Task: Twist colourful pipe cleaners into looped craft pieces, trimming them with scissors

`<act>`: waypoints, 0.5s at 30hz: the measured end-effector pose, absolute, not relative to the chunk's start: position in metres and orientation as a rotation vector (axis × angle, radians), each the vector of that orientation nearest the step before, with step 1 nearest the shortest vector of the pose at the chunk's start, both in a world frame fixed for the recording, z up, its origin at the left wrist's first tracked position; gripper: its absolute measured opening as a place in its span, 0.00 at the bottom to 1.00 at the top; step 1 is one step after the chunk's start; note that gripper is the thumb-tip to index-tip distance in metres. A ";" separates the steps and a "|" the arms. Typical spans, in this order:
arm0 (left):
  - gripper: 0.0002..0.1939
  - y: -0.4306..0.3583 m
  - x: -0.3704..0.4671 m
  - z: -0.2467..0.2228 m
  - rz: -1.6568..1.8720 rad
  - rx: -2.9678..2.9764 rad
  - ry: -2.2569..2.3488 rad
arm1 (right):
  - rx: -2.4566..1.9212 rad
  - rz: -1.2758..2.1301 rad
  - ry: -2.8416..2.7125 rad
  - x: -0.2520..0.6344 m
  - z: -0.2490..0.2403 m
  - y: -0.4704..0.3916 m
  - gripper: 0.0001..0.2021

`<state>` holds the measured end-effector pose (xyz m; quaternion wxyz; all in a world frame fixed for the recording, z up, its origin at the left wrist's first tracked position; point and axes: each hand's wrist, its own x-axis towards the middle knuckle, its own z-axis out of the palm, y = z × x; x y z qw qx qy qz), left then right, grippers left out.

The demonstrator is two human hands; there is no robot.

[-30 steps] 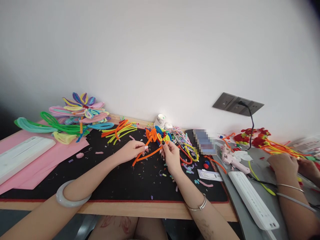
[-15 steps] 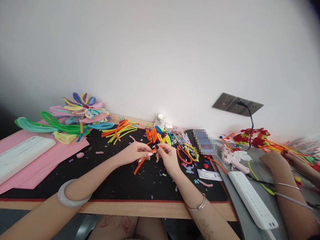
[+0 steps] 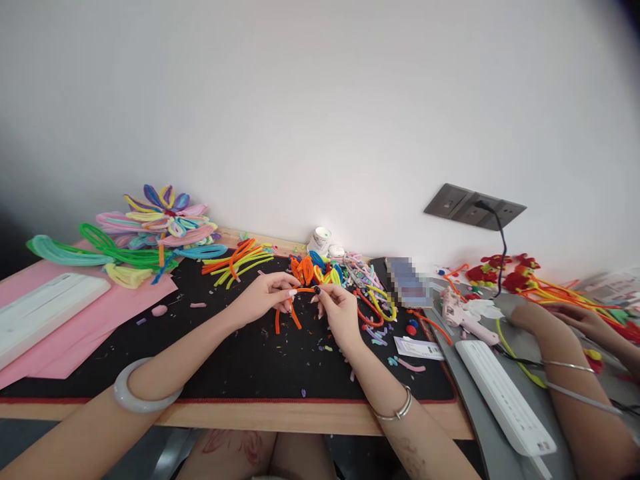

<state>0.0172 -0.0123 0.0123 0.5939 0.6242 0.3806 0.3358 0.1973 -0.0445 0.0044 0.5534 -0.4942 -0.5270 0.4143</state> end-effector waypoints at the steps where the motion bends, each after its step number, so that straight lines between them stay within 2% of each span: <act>1: 0.16 -0.012 0.017 0.013 0.799 1.443 0.891 | -1.166 0.991 -1.250 0.197 0.004 -0.045 0.08; 9: 0.17 -0.011 0.015 0.012 0.885 1.339 0.929 | -1.154 1.013 -1.381 0.198 -0.002 -0.045 0.10; 15: 0.18 -0.011 0.014 0.010 0.806 1.310 0.864 | -1.191 0.976 -1.469 0.199 0.002 -0.046 0.09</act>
